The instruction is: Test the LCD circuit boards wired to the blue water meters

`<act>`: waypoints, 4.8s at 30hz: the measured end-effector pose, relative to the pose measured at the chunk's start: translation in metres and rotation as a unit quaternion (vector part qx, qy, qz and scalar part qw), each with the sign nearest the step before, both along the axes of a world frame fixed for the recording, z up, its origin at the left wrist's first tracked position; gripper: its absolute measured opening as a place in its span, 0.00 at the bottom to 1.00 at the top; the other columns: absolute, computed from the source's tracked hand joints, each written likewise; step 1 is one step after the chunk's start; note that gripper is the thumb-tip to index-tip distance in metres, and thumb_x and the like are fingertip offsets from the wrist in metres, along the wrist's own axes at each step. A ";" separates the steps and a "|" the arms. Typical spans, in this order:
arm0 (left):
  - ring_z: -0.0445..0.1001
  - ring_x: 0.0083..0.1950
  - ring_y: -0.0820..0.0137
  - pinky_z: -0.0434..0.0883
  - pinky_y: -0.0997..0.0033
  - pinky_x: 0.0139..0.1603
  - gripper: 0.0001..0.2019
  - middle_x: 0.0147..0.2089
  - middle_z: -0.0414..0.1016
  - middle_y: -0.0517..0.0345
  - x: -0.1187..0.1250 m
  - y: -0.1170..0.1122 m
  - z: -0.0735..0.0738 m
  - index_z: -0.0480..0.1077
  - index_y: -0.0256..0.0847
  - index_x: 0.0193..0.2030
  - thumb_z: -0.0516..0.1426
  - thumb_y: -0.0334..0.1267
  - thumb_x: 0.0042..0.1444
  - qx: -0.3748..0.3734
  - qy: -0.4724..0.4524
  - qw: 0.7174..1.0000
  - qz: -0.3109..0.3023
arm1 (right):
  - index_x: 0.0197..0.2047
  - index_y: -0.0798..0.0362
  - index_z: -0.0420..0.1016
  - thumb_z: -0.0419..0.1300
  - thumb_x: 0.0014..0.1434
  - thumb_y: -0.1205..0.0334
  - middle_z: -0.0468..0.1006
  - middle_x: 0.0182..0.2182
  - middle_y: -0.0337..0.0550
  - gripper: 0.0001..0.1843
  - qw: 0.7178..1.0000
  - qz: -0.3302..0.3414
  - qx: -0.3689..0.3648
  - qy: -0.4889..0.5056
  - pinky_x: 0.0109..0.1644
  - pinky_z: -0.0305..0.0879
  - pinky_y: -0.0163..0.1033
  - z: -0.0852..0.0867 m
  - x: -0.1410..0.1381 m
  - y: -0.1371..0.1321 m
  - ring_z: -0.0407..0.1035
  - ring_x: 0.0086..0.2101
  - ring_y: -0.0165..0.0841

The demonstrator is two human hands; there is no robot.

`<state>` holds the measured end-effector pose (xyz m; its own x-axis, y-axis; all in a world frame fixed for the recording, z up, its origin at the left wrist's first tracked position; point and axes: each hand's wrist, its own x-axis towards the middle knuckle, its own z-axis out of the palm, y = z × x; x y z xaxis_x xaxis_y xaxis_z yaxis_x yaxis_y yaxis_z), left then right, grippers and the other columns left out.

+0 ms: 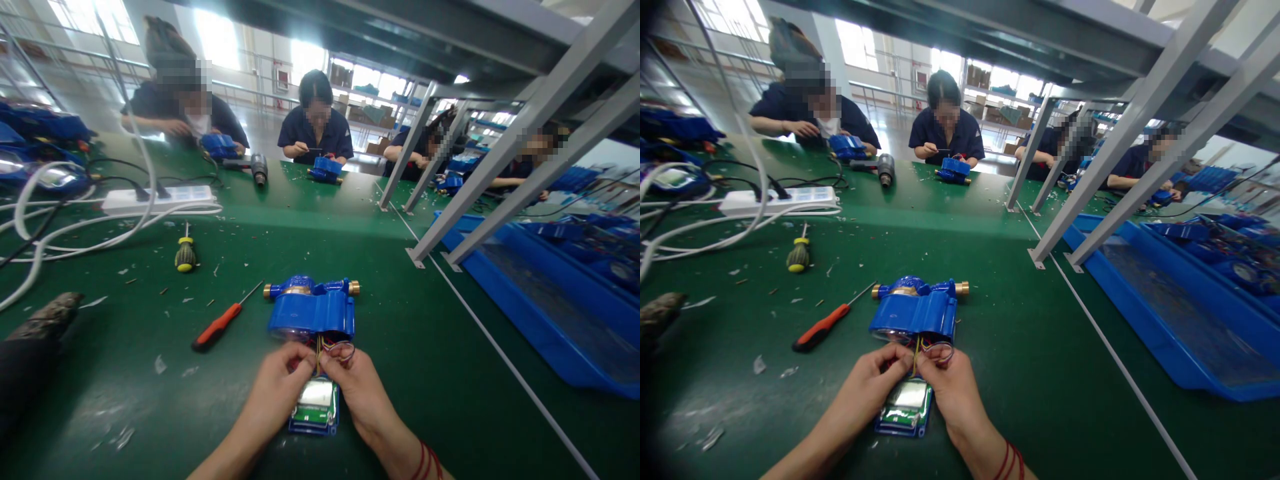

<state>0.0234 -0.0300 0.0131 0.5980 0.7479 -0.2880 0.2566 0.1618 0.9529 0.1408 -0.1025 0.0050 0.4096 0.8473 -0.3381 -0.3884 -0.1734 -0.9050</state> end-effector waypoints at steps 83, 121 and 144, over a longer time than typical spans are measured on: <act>0.67 0.37 0.73 0.64 0.76 0.35 0.14 0.38 0.70 0.59 -0.032 0.009 0.008 0.64 0.41 0.46 0.52 0.45 0.57 -0.122 -0.080 0.988 -0.054 | 0.48 0.53 0.62 0.73 0.36 0.65 0.74 0.45 0.49 0.37 0.984 0.172 0.043 -0.034 0.48 0.66 0.45 0.008 0.001 -0.034 0.69 0.45 0.43; 0.69 0.39 0.69 0.65 0.68 0.39 0.21 0.38 0.68 0.57 -0.022 0.002 -0.007 0.53 0.40 0.43 0.60 0.38 0.49 -0.163 -0.158 0.970 -0.080 | 0.50 0.51 0.63 0.73 0.35 0.61 0.72 0.48 0.51 0.39 0.975 0.120 0.028 -0.183 0.54 0.62 0.48 -0.007 -0.004 -0.038 0.67 0.49 0.45; 0.64 0.36 0.71 0.63 0.71 0.36 0.14 0.34 0.65 0.60 -0.024 -0.003 0.005 0.58 0.38 0.38 0.58 0.35 0.48 -0.177 -0.143 0.971 -0.072 | 0.50 0.54 0.62 0.70 0.36 0.47 0.75 0.45 0.53 0.40 0.934 0.124 0.074 -0.328 0.46 0.71 0.43 -0.016 -0.013 -0.033 0.71 0.45 0.46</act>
<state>-0.0009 -0.0326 0.0186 0.7827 0.5345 -0.3188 0.0350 0.4737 0.8800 0.1274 -0.1359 -0.0110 0.2718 0.9614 0.0439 0.2931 -0.0393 -0.9553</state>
